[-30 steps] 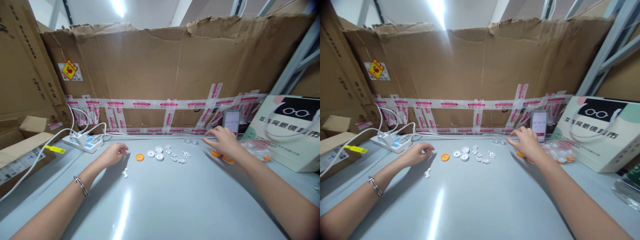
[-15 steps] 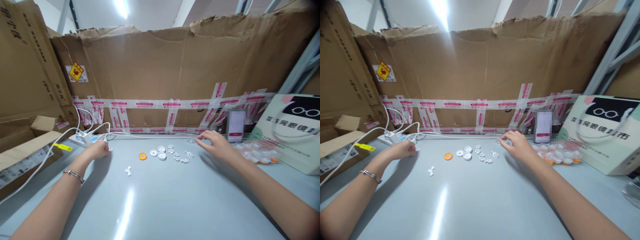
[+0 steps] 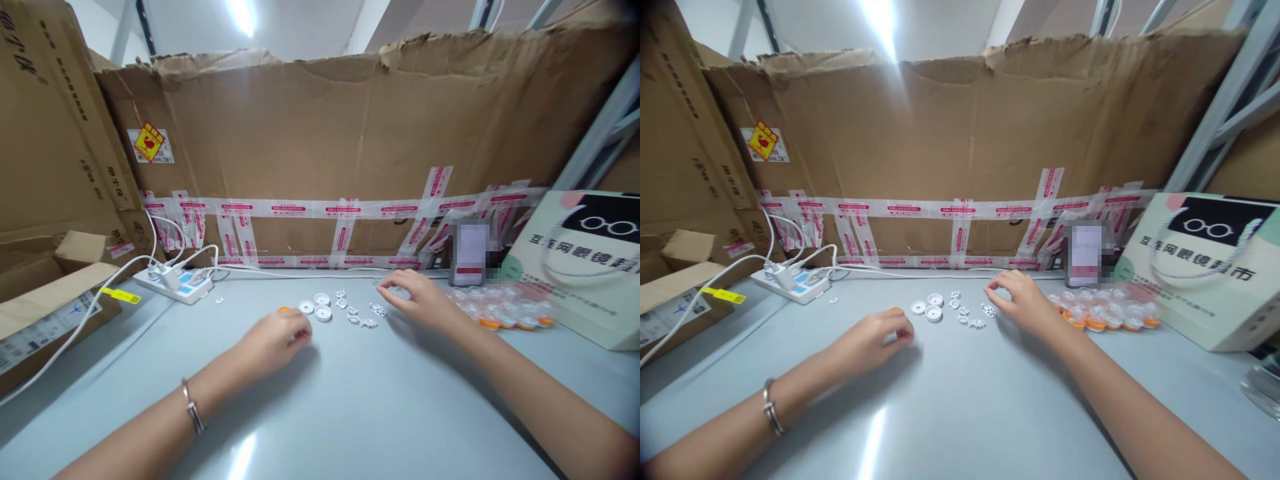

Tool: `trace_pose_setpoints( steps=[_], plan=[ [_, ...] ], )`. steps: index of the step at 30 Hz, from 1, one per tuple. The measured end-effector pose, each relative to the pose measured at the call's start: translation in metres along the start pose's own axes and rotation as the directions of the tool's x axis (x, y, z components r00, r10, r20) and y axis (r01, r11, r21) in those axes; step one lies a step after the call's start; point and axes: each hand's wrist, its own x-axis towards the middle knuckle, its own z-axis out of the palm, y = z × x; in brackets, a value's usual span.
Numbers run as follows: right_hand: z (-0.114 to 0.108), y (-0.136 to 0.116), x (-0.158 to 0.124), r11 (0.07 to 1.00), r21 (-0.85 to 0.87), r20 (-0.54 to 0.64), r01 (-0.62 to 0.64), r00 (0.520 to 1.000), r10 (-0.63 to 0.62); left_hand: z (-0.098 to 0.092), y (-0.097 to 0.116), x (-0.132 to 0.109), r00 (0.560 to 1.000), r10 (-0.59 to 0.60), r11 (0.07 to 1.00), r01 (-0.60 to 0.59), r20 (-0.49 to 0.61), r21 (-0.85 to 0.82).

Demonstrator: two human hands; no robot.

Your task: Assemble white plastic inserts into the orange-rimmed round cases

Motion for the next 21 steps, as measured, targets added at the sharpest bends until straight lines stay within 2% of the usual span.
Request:
trace_pose_setpoints(
  steps=[3, 5, 7, 10, 12, 15, 17, 19, 21],
  plan=[
    [0.002, -0.004, 0.000, 1.000, 0.004, 0.019, 0.011, 1.000, -0.011, 0.017, 0.015, 0.001, 0.994, 0.089, 0.996, -0.088, 0.061, -0.027],
    [0.003, -0.006, 0.000, 1.000, 0.008, 0.031, 0.018, 0.999, -0.018, 0.018, 0.013, 0.000, 0.997, 0.076, 0.995, -0.074, 0.027, -0.068],
    [0.003, -0.008, 0.000, 1.000, 0.014, 0.042, 0.027, 0.999, -0.027, 0.014, 0.004, 0.001, 0.997, -0.012, 0.997, 0.005, -0.081, -0.080],
    [0.003, -0.011, 0.000, 0.999, 0.019, 0.050, 0.038, 0.998, -0.039, 0.007, -0.020, 0.002, 0.951, -0.197, 0.978, 0.206, -0.236, 0.013],
    [0.004, -0.012, -0.001, 0.999, 0.020, 0.054, 0.043, 0.998, -0.044, 0.006, -0.036, 0.003, 0.945, -0.268, 0.957, 0.283, -0.186, 0.058],
    [0.005, -0.013, -0.002, 0.998, 0.025, 0.060, 0.054, 0.997, -0.055, 0.009, -0.048, 0.006, 0.951, -0.274, 0.958, 0.283, -0.141, 0.052],
    [0.006, -0.013, -0.002, 0.998, 0.025, 0.059, 0.059, 0.996, -0.061, 0.010, -0.043, 0.006, 0.950, -0.272, 0.960, 0.279, -0.155, 0.024],
    [0.006, -0.013, -0.002, 0.998, 0.021, 0.062, 0.056, 0.996, -0.057, 0.007, -0.030, 0.005, 0.954, -0.256, 0.966, 0.249, -0.155, -0.062],
    [0.006, -0.013, -0.002, 0.998, 0.019, 0.066, 0.053, 0.996, -0.054, 0.004, -0.012, 0.002, 0.979, -0.166, 0.968, 0.139, -0.115, -0.211]
  ],
)
